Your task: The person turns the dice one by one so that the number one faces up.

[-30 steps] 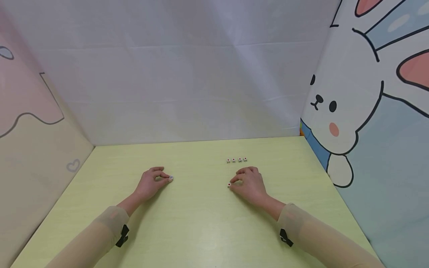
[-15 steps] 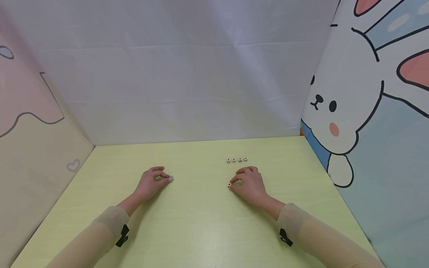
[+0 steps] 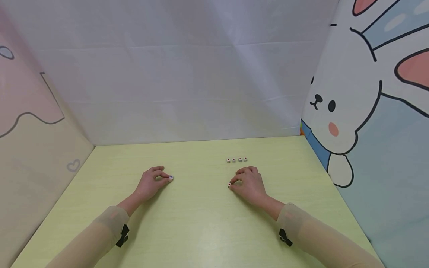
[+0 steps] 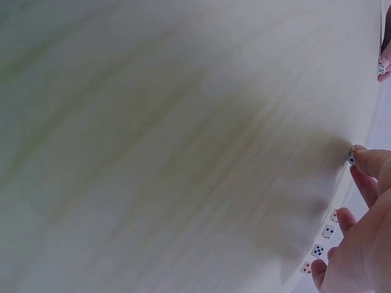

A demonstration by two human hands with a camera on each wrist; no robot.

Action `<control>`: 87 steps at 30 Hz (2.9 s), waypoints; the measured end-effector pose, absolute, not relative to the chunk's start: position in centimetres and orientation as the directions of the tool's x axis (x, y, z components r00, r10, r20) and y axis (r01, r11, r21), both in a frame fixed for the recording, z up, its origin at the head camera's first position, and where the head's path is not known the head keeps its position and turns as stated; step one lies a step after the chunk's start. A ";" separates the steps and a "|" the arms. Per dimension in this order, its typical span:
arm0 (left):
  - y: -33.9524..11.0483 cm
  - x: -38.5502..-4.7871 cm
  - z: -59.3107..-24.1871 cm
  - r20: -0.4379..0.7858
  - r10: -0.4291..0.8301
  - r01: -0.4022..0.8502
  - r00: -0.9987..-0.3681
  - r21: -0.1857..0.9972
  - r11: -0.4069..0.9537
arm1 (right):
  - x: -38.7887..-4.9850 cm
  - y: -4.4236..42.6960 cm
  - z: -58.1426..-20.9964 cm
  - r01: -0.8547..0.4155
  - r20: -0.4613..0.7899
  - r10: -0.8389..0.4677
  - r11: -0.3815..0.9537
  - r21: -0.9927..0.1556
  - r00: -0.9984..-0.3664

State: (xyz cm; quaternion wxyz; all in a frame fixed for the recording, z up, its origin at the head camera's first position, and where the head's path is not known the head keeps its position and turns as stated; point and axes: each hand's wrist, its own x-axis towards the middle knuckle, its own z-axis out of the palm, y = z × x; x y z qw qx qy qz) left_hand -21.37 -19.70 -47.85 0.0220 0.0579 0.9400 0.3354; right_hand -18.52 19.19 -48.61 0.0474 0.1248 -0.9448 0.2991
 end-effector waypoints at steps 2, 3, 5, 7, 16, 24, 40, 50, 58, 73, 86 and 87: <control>-19.7 -21.4 -47.9 -0.001 0.125 0.096 -0.992 0.634 0.767 | -18.5 19.2 -48.7 -0.267 0.167 -0.209 0.788 -0.555 -0.963; -19.7 -21.4 -47.9 -0.001 0.125 0.096 -0.992 0.635 0.766 | -18.6 19.2 -48.7 -0.268 0.168 -0.209 0.787 -0.555 -0.963; -19.7 -21.5 -48.0 -0.002 0.126 0.095 -0.992 0.636 0.766 | -18.6 19.2 -48.7 -0.270 0.172 -0.209 0.787 -0.554 -0.963; -19.8 -21.5 -48.0 -0.003 0.126 0.095 -0.992 0.637 0.765 | -18.6 19.2 -48.7 -0.270 0.175 -0.207 0.788 -0.554 -0.963; -19.8 -21.6 -48.2 -0.001 0.126 0.097 -0.992 0.633 0.768 | -18.7 19.4 -48.4 -0.247 0.162 -0.187 0.790 -0.561 -0.969; -19.9 -21.7 -48.7 0.008 0.130 0.105 -0.991 0.646 0.756 | -18.6 19.5 -47.9 -0.249 0.171 -0.183 0.787 -0.564 -0.968; -20.1 -22.0 -50.4 0.011 0.137 0.111 -0.991 0.648 0.753 | -19.0 21.9 -46.9 -0.257 0.200 -0.175 0.809 -0.529 -0.964; -20.1 -22.1 -50.5 0.021 0.138 0.118 -0.990 0.652 0.749 | -21.3 25.3 -46.4 -0.242 0.236 -0.140 0.840 -0.486 -0.962; -20.1 -22.1 -50.7 0.019 0.138 0.117 -0.990 0.649 0.752 | -23.2 26.1 -46.4 -0.207 0.232 -0.111 0.870 -0.447 -0.966; -20.0 -21.9 -50.9 0.012 0.128 0.103 -0.992 0.669 0.736 | -25.8 26.0 -47.3 -0.098 0.094 -0.064 0.898 -0.428 -0.994; -20.1 -22.1 -51.5 0.020 0.136 0.116 -0.990 0.663 0.740 | -26.3 26.0 -47.6 -0.084 0.080 -0.054 0.898 -0.433 -0.995; -20.1 -22.1 -51.5 0.020 0.137 0.116 -0.990 0.663 0.739 | -26.3 26.0 -47.6 -0.084 0.080 -0.055 0.898 -0.432 -0.995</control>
